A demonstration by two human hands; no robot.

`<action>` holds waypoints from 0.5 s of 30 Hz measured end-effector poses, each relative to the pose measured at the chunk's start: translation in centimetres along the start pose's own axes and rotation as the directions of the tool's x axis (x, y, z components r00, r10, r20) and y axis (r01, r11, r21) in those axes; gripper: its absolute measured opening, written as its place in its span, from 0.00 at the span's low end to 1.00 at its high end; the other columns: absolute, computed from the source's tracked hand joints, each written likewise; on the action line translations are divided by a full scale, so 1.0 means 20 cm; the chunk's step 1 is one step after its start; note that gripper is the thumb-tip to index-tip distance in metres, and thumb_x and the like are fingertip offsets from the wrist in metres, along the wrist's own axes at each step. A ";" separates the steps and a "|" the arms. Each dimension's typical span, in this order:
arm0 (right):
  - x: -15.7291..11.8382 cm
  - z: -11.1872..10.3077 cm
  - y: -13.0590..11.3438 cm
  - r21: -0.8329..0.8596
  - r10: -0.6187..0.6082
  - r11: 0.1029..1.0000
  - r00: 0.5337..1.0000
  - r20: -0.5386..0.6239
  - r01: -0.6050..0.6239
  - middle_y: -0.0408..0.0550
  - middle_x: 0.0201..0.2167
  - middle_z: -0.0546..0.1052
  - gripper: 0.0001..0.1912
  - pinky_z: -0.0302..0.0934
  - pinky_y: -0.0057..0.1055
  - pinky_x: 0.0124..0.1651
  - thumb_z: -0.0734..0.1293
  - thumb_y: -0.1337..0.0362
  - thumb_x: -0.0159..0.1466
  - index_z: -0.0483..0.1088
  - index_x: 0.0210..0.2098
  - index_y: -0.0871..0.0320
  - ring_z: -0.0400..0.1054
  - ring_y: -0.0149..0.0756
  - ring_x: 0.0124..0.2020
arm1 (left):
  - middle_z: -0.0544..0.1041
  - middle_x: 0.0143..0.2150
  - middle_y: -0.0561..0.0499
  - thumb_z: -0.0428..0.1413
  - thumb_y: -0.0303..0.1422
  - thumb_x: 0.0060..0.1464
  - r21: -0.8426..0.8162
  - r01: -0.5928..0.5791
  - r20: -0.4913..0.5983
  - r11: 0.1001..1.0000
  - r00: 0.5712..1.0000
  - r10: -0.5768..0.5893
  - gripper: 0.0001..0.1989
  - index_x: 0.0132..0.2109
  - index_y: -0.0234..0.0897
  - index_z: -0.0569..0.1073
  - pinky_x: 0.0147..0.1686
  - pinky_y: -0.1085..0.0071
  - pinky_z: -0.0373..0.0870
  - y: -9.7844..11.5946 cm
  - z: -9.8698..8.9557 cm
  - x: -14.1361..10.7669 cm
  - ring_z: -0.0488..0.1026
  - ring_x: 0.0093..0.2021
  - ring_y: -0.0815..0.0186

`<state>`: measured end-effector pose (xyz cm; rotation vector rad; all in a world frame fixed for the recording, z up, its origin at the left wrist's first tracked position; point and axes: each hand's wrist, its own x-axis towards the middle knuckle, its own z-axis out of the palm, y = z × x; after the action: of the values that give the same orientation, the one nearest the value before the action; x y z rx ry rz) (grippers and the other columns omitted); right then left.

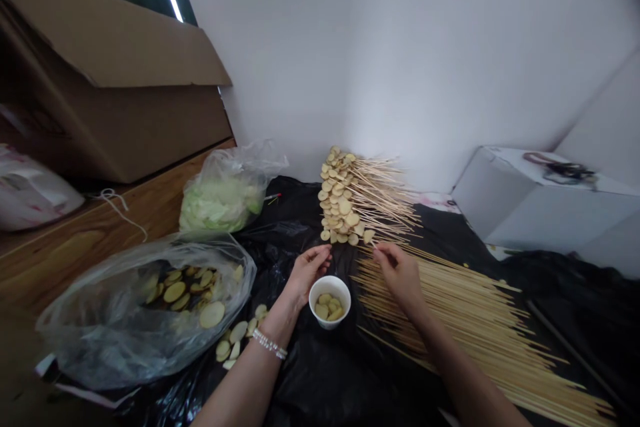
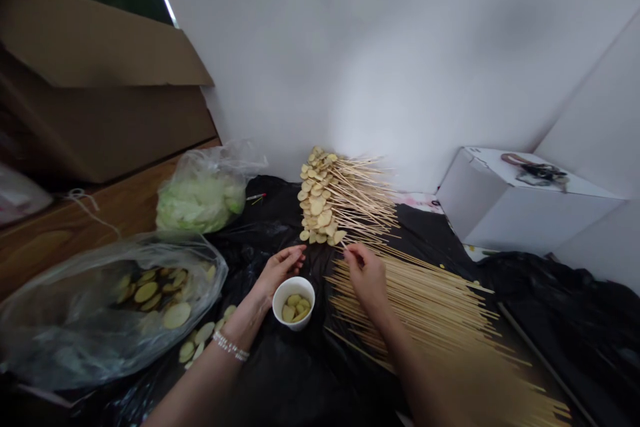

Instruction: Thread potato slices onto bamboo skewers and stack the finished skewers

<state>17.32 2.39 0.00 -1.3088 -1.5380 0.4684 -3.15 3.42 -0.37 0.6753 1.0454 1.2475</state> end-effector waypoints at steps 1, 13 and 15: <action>0.02 -0.03 0.01 0.018 0.020 1.000 0.999 -0.047 -0.019 0.49 0.30 0.77 0.12 0.61 0.31 0.36 0.63 0.57 0.61 0.73 0.34 0.59 0.68 0.36 0.30 | 0.76 0.27 0.50 0.70 0.36 0.32 0.005 0.019 -0.003 1.000 1.000 -0.019 0.21 0.37 0.31 0.79 0.23 0.79 0.61 0.00 0.00 0.00 0.66 0.23 0.76; 0.48 -0.33 0.14 -0.104 -0.026 0.995 0.932 -0.362 -0.012 0.50 0.31 0.79 0.17 0.63 0.35 0.39 0.67 0.53 0.55 0.78 0.36 0.60 0.70 0.39 0.31 | 0.76 0.26 0.49 0.69 0.31 0.34 -0.037 0.077 0.025 0.996 0.997 -0.076 0.15 0.34 0.31 0.79 0.26 0.78 0.64 -0.03 -0.02 0.02 0.68 0.23 0.75; 0.59 -0.25 0.10 -0.137 -0.109 0.988 0.948 -0.299 0.071 0.52 0.33 0.80 0.16 0.64 0.36 0.42 0.66 0.55 0.57 0.78 0.36 0.60 0.71 0.40 0.34 | 0.76 0.26 0.49 0.69 0.31 0.34 -0.053 0.083 0.036 0.995 0.996 -0.082 0.16 0.34 0.31 0.79 0.26 0.78 0.64 -0.03 -0.03 0.02 0.68 0.23 0.75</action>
<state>23.95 12.06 5.65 -1.3297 -1.3749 0.1041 -3.41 3.68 -1.13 0.6033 0.9980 1.1851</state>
